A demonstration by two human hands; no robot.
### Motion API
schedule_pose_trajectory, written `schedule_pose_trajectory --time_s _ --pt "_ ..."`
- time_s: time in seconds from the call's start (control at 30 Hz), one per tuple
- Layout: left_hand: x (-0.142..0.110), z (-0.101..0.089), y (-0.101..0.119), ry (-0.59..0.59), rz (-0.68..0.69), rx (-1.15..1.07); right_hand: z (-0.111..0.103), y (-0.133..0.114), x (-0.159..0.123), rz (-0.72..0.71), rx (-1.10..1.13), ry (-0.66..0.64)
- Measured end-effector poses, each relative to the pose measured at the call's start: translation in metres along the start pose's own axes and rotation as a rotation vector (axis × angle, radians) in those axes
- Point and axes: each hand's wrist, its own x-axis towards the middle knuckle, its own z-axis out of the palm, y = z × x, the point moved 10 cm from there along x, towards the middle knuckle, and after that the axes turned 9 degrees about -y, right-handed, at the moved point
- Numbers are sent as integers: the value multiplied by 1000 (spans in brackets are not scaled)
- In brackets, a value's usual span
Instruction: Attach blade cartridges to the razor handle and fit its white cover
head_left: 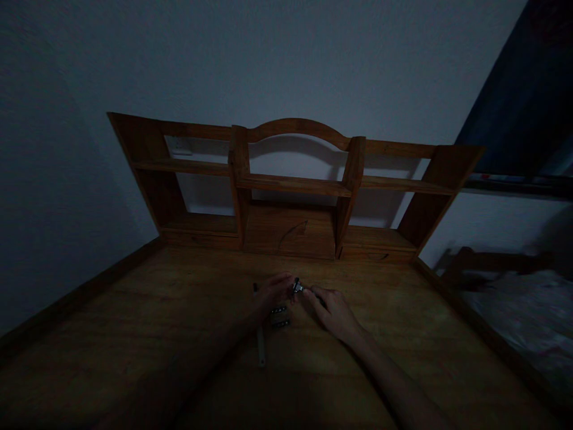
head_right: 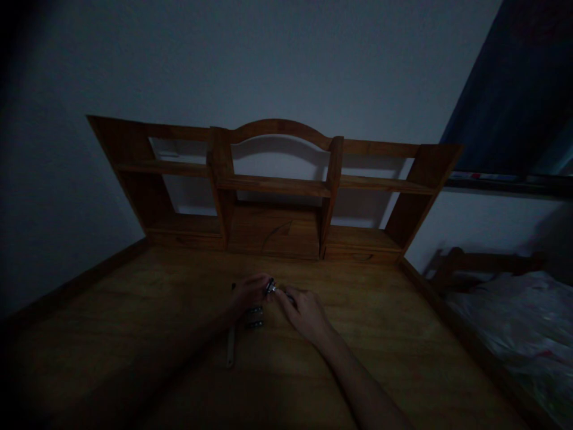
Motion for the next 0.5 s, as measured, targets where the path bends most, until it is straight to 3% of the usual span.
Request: schedule_pose_trajectory --time_s 0.17,0.5 --pt "-7 13 11 -71 5 7 -5 5 -1 27 -54 51" --pt "-8 12 6 -61 -29 -6 -11 -1 -3 29 -37 85"
